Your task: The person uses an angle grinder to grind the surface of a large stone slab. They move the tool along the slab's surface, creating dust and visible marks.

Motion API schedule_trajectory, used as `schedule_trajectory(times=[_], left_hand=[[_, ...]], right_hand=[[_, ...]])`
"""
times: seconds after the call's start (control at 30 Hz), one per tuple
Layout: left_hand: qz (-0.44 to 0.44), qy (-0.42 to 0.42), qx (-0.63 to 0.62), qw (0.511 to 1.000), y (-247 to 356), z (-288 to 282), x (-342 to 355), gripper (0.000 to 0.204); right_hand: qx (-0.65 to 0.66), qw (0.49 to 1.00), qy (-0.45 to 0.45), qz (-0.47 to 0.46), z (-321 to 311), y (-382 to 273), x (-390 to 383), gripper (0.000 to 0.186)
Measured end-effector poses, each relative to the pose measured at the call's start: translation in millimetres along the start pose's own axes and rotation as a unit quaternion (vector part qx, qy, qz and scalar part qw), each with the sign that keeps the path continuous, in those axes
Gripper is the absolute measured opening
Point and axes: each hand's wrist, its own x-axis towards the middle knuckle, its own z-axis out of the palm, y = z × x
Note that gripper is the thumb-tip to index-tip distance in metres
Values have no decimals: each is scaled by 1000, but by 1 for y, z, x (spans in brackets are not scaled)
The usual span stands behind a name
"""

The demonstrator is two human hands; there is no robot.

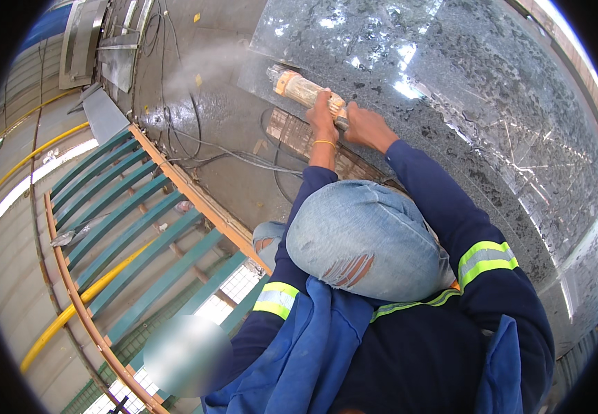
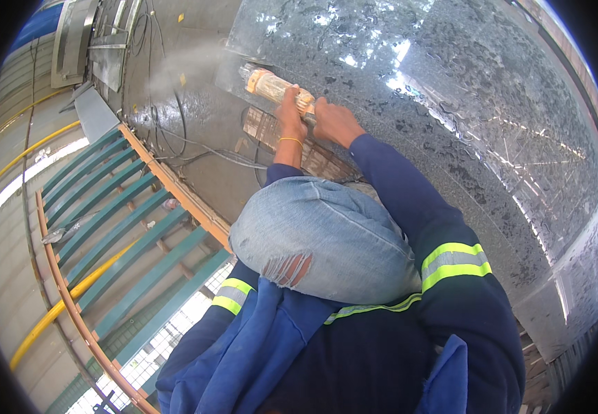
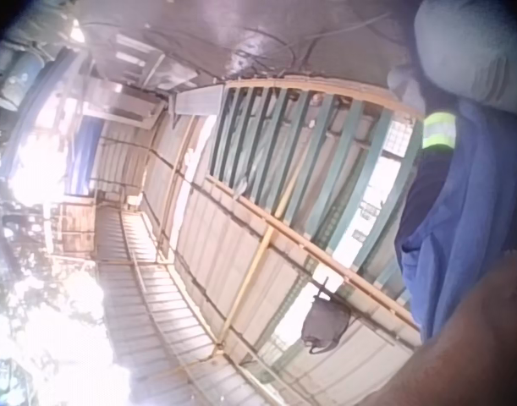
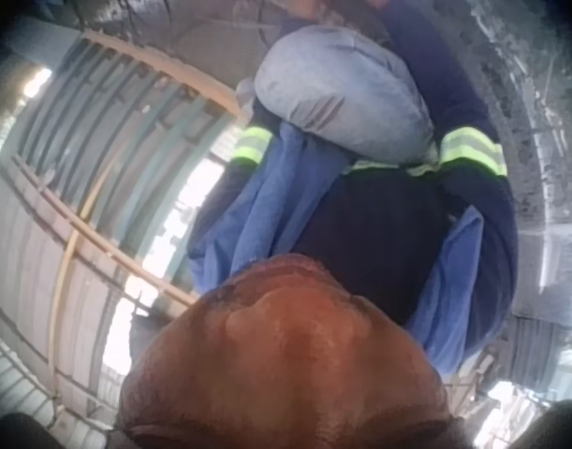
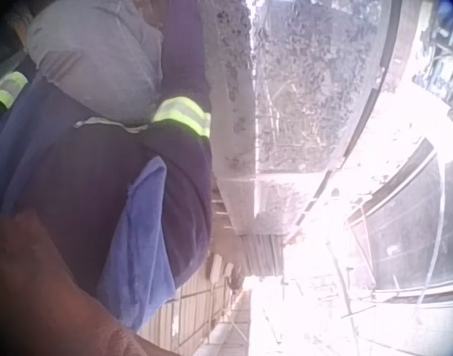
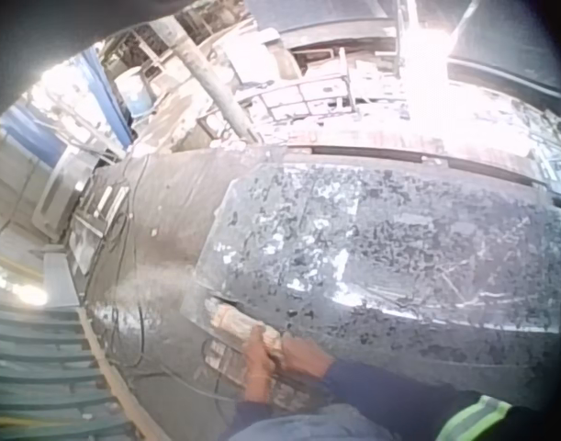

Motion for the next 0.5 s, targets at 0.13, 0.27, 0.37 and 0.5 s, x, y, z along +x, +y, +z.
schedule_trajectory(times=[0.13, 0.27, 0.37, 0.5], left_hand=[[15, 9, 8, 1000, -7, 5, -15, 35], [9, 19, 0, 1000, -11, 4, -9, 34], [11, 12, 0, 1000, -10, 2, 2, 34], [-1, 0, -4, 1000, -5, -5, 21, 37]], right_hand=[[-4, 1000, -8, 15, -4, 3, -16, 37], [-7, 1000, -4, 8, -5, 2, -15, 35], [0, 1000, -15, 11, -6, 1, -8, 33], [5, 1000, 4, 0, 0, -2, 7, 32]])
